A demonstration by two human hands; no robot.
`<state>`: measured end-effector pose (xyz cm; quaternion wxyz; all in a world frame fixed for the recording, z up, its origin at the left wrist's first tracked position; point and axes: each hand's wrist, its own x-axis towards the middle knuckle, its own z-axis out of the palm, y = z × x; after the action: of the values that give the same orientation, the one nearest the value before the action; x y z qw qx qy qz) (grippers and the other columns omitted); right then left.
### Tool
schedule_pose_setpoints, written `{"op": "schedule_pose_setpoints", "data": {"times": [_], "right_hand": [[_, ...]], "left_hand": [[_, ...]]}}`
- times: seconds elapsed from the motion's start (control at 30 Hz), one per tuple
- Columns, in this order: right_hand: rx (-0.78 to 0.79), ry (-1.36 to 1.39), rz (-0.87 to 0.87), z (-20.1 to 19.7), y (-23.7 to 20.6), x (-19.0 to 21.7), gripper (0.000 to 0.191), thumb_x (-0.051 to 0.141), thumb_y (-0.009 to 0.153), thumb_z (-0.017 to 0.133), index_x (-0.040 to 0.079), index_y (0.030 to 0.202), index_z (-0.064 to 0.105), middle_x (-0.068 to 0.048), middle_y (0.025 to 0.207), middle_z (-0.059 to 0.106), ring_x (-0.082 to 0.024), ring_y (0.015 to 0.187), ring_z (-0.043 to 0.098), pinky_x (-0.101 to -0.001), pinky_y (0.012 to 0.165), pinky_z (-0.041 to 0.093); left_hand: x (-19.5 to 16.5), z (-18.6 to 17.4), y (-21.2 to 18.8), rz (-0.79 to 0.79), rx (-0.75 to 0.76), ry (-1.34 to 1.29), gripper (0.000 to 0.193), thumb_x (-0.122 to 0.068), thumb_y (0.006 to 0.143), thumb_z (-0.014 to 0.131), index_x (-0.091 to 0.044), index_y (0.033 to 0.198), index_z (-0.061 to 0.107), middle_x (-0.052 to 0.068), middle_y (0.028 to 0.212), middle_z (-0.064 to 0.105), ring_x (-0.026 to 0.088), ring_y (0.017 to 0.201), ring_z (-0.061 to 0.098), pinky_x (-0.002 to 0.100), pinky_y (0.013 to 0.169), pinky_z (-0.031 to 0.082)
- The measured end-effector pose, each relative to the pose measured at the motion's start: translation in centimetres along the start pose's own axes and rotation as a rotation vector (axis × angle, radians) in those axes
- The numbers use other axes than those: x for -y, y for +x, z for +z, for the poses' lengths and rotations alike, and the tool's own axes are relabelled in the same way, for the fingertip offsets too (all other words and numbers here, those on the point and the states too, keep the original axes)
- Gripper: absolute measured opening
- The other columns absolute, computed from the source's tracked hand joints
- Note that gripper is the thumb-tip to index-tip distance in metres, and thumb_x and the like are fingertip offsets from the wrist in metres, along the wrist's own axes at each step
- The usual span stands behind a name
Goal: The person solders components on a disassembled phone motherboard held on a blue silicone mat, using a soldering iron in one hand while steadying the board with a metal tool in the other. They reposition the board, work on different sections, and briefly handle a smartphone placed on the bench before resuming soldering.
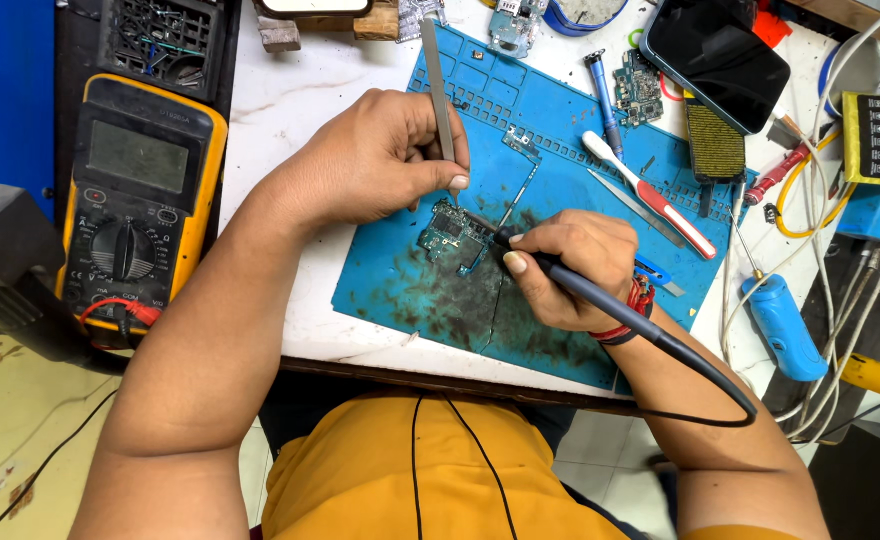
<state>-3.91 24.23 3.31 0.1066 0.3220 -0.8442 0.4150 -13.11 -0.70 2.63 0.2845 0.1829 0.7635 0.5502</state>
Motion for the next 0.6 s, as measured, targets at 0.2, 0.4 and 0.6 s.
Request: {"op": "schedule_pose_setpoints", "data": {"times": [0.2, 0.4, 0.6], "right_hand": [[0.007, -0.004, 0.002, 0.01, 0.08, 0.03, 0.015, 0.004, 0.089, 0.078, 0.003, 0.094, 0.063, -0.010, 0.074, 0.067, -0.023, 0.060, 0.064, -0.0328, 0.056, 0.048], [0.003, -0.006, 0.000, 0.01, 0.04, 0.04, 0.015, 0.004, 0.090, 0.077, 0.003, 0.094, 0.063, -0.010, 0.074, 0.067, -0.024, 0.061, 0.065, -0.0332, 0.057, 0.048], [0.003, -0.004, 0.005, 0.00, 0.01, 0.04, 0.015, 0.004, 0.088, 0.077, 0.003, 0.094, 0.063, -0.010, 0.073, 0.066, -0.023, 0.060, 0.064, -0.0329, 0.057, 0.047]], "left_hand": [[0.07, -0.06, -0.07, 0.000, -0.001, -0.010, 0.012, -0.015, 0.086, 0.078, -0.009, 0.095, 0.073, 0.002, 0.077, 0.075, 0.009, 0.066, 0.068, 0.026, 0.060, 0.054], [0.07, -0.06, -0.14, -0.002, 0.003, -0.030, 0.012, -0.015, 0.086, 0.078, -0.008, 0.095, 0.073, 0.002, 0.077, 0.075, 0.009, 0.066, 0.067, 0.026, 0.059, 0.055], [0.08, -0.05, -0.06, 0.012, -0.004, 0.003, 0.013, -0.015, 0.086, 0.079, -0.009, 0.095, 0.073, 0.002, 0.077, 0.075, 0.008, 0.067, 0.068, 0.026, 0.061, 0.055]]}}
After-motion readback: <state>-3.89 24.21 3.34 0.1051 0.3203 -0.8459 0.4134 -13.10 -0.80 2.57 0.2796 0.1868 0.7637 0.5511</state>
